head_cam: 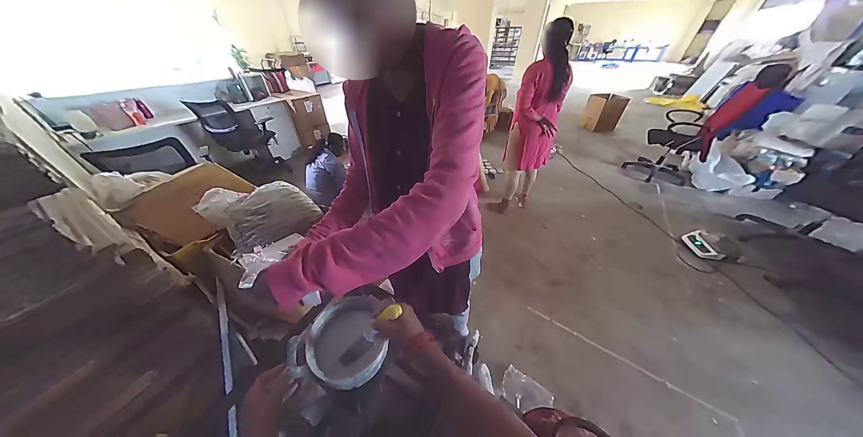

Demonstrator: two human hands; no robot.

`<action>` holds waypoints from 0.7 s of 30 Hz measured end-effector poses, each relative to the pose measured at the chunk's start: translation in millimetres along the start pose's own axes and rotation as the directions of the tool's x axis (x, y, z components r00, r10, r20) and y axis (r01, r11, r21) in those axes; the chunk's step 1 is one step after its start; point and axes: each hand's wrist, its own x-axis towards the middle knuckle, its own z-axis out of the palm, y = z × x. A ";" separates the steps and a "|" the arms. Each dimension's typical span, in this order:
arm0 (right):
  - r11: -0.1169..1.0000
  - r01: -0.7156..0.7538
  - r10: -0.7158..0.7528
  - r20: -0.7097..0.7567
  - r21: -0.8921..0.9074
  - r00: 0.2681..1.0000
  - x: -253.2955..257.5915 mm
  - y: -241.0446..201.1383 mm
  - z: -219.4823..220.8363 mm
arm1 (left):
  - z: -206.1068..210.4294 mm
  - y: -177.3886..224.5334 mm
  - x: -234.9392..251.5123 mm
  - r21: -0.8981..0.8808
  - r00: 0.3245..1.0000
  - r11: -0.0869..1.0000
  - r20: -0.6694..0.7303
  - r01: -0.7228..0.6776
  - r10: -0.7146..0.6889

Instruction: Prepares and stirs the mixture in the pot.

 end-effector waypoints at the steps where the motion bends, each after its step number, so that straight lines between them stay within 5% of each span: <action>1: 1.000 -0.016 0.015 -0.028 -0.027 0.999 -1.3 -3.8 -4.2 | 0.0 0.2 0.6 0.006 1.000 1.000 0.001 0.005 -0.005; 5: 1.000 -0.024 0.023 -0.184 -0.005 0.983 8.7 0.4 2.0 | 0.7 1.1 1.4 0.039 1.000 0.999 -0.009 0.019 -0.019; 10: 0.998 -0.056 0.056 -0.022 0.024 0.998 0.6 -8.0 4.1 | 0.5 9.3 -1.6 0.040 1.000 0.999 0.010 0.022 -0.022; 16: 0.999 0.029 -0.038 -0.206 -0.047 0.978 18.5 11.7 3.6 | -0.4 7.5 3.2 0.072 0.998 0.995 -0.004 0.063 -0.063; 21: 0.994 0.113 -0.113 0.065 -0.003 0.991 1.3 3.1 4.5 | -1.2 7.6 4.5 0.072 0.997 0.994 0.001 0.083 -0.083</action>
